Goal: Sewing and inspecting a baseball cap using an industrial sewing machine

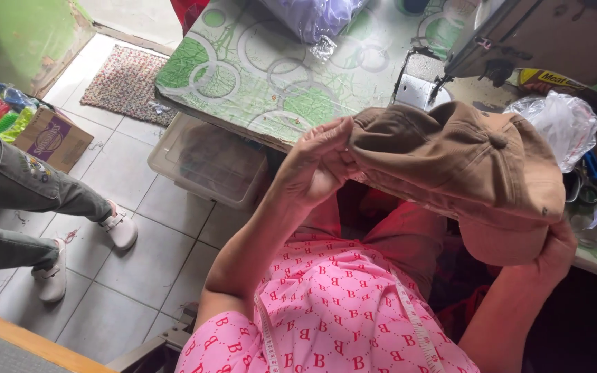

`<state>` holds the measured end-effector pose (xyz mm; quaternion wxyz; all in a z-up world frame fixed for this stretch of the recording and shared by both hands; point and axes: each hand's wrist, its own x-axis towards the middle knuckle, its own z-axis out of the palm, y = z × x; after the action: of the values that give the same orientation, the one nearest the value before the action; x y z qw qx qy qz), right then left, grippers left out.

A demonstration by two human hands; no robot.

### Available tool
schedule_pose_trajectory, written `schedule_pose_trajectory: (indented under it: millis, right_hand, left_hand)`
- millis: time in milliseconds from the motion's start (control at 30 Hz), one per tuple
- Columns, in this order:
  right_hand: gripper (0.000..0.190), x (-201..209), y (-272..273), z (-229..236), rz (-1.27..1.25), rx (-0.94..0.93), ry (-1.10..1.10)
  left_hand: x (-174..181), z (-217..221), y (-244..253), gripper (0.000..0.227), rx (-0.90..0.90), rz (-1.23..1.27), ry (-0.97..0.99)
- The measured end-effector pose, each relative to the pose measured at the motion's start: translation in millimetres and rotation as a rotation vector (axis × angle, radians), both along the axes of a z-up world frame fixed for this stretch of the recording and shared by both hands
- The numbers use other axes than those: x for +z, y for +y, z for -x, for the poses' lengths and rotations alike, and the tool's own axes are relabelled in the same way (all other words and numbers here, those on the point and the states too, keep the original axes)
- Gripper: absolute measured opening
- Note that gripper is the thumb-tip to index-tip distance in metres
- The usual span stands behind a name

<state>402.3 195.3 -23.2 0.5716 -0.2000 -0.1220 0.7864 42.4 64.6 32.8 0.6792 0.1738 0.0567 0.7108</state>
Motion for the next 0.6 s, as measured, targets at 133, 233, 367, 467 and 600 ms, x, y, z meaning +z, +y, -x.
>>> schedule_pose_trajectory:
  millis: [133, 233, 367, 467, 600]
  right_hand:
    - [0.069, -2.5, 13.5, 19.4, -0.011, 0.134, 0.212]
    - [0.069, -2.0, 13.4, 23.0, -0.077, 0.135, 0.121]
    - [0.068, -1.3, 5.2, 33.7, -0.198, 0.138, -0.056]
    - [0.067, -0.8, -5.4, 38.1, -0.286, 0.125, -0.193]
    - [0.066, 3.3, -24.6, 42.7, -0.405, 0.095, -0.379]
  left_hand:
    - [-6.0, -5.7, 11.1, 0.031, -0.103, -0.065, -0.31]
    - [3.9, -9.8, 16.8, 0.045, -0.118, -0.224, -0.416]
    - [10.3, -12.3, 14.1, 0.042, -0.08, -0.289, -0.285]
    - [-2.6, -12.5, 15.0, 0.037, -0.154, -0.261, -0.251]
    - [3.0, -15.3, 5.1, 0.048, -0.133, -0.253, -0.25]
